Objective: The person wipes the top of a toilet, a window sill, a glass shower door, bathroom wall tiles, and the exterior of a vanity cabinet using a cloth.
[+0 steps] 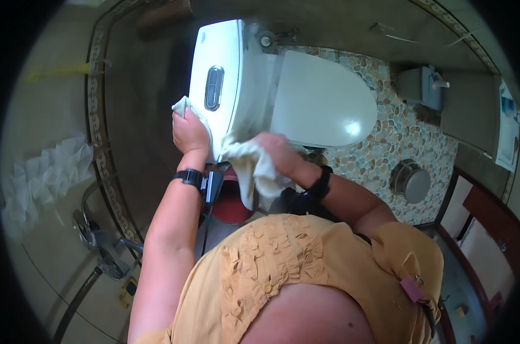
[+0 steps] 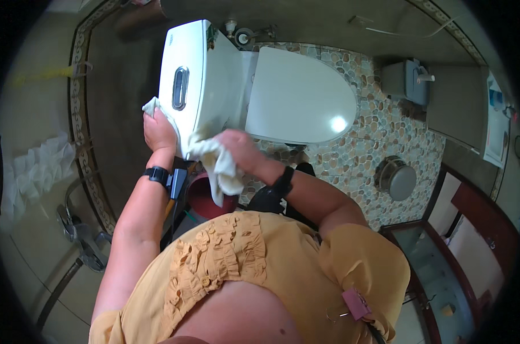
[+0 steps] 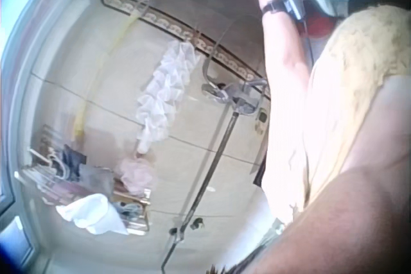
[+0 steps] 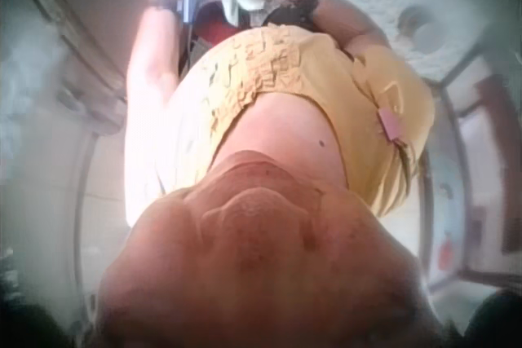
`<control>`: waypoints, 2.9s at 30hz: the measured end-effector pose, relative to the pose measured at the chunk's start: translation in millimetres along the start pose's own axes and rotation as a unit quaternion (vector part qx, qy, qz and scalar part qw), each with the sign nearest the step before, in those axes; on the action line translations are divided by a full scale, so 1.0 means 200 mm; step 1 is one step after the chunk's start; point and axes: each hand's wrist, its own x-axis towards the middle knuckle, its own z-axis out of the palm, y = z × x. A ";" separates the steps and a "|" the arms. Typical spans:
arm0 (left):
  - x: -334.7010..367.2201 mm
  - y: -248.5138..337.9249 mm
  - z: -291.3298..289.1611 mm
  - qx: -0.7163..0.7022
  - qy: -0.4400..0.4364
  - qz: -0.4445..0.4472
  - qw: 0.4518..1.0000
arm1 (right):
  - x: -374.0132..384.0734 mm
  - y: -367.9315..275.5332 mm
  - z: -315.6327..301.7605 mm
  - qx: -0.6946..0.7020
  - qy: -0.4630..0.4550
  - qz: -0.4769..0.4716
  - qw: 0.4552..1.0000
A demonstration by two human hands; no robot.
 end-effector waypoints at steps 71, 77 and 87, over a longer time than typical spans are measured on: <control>0.01 -0.18 -0.05 -0.064 0.006 0.066 0.996 | -0.13 1.06 0.53 -0.593 -0.261 0.019 0.761; 0.01 -0.12 0.02 -0.044 0.005 0.058 0.997 | -0.22 1.10 0.16 -0.320 -0.276 0.142 0.895; 0.02 -0.07 0.02 -0.071 -0.018 0.066 0.995 | -0.02 0.58 -0.77 -0.430 0.105 0.093 0.892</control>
